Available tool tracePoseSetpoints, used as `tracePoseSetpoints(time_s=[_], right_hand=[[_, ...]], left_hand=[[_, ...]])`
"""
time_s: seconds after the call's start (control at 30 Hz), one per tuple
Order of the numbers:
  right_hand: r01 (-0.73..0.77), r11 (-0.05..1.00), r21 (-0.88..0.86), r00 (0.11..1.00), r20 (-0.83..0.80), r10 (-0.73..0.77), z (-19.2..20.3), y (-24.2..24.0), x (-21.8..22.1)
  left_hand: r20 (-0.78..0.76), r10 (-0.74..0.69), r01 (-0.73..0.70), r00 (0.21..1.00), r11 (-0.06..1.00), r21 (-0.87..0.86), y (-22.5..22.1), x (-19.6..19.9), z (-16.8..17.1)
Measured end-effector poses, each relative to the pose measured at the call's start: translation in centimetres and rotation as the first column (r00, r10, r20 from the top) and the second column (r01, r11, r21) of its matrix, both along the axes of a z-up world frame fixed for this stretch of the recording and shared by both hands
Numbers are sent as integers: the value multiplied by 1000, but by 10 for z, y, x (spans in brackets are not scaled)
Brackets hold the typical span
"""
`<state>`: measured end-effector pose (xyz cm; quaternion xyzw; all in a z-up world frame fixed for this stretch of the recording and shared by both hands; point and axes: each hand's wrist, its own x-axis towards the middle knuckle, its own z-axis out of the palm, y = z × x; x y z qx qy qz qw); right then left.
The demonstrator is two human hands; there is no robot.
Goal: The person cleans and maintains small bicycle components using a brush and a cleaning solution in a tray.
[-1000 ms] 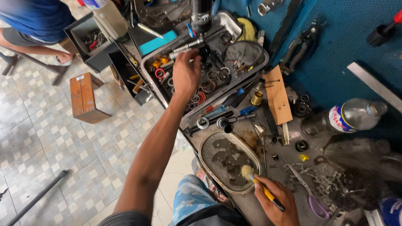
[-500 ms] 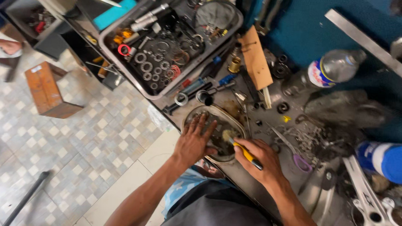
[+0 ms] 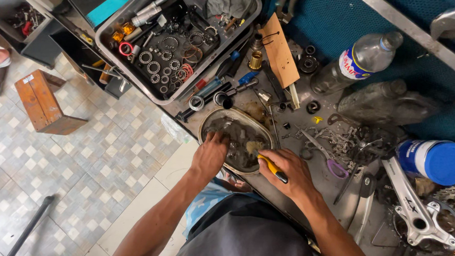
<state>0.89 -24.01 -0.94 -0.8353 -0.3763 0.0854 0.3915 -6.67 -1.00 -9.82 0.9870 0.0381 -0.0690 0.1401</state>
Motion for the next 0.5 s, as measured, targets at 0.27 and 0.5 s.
tracePoseSetpoints(time_s=[0.27, 0.5], right_hand=[[-4, 1000, 14, 1000, 30, 3, -3, 1, 3], [-13, 999, -34, 1000, 8, 13, 1, 2, 4]], left_hand=[[106, -59, 63, 993, 998, -27, 11, 5, -14], [204, -21, 31, 979, 998, -46, 10, 11, -25]])
